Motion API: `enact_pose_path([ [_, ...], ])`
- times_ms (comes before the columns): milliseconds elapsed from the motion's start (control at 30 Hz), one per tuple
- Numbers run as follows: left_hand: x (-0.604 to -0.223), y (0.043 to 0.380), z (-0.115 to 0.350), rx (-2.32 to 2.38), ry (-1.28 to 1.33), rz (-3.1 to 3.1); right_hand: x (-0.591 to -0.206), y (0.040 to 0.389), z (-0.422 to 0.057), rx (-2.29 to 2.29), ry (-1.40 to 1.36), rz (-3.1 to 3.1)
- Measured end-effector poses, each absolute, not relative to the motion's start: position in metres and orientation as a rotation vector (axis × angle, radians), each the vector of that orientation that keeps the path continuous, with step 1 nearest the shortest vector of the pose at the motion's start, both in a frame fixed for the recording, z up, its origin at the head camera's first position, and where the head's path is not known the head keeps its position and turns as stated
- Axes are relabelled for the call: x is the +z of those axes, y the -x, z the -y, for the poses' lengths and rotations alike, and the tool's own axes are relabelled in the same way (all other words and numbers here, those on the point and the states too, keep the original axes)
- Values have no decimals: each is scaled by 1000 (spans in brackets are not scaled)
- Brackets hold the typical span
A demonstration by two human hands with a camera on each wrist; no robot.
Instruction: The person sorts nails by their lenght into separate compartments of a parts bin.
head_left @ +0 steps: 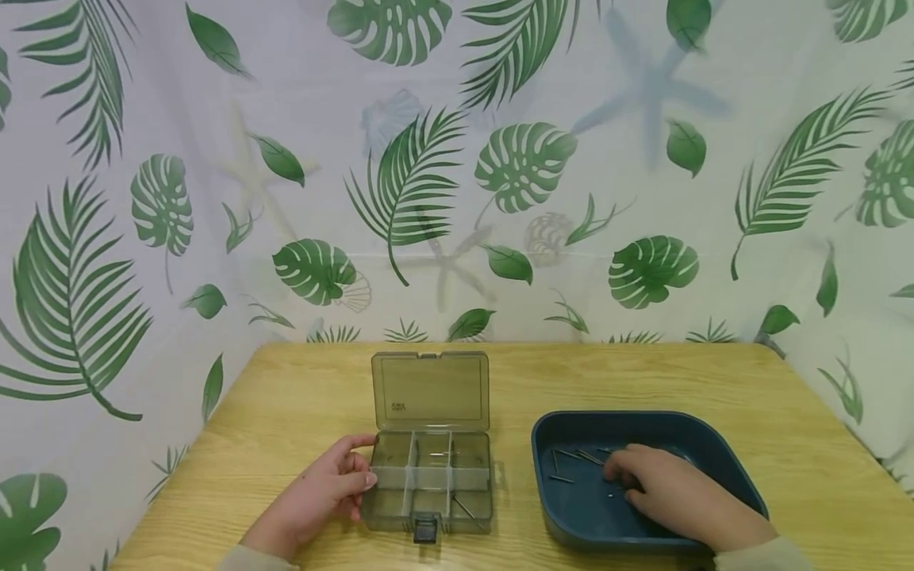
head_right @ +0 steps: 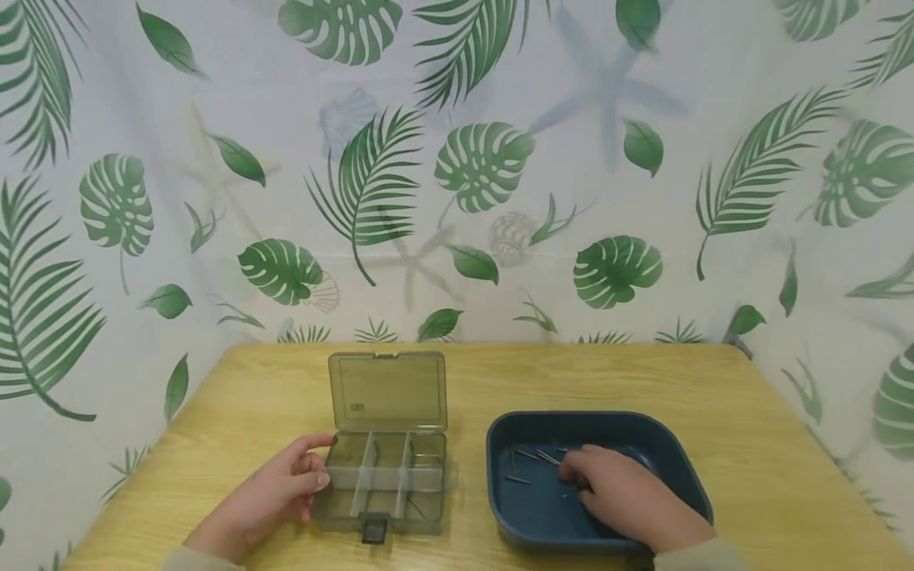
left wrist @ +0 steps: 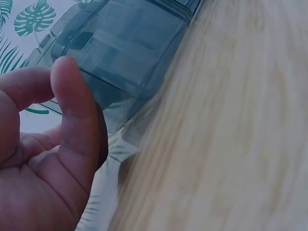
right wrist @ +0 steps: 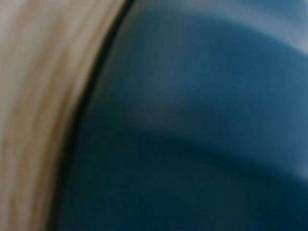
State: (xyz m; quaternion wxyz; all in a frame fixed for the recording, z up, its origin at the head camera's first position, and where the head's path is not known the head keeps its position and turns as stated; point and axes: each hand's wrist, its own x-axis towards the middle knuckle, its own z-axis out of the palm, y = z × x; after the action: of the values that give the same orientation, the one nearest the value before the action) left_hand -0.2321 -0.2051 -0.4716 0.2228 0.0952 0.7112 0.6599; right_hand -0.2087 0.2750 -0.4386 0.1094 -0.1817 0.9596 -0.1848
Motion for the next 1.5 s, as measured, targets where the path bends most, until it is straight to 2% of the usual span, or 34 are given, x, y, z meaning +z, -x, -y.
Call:
enact_pose_path([
  [533, -462, 230, 208, 1805, -282, -1987, -434, 207, -267, -387, 424, -2935],
  [933, -469, 233, 205, 1812, -294, -2001, -416, 200, -265, -623, 498, -2950],
  [1500, -469, 231, 207, 1817, -296, -1984, -389, 200, -194, -827, 725, -2933],
])
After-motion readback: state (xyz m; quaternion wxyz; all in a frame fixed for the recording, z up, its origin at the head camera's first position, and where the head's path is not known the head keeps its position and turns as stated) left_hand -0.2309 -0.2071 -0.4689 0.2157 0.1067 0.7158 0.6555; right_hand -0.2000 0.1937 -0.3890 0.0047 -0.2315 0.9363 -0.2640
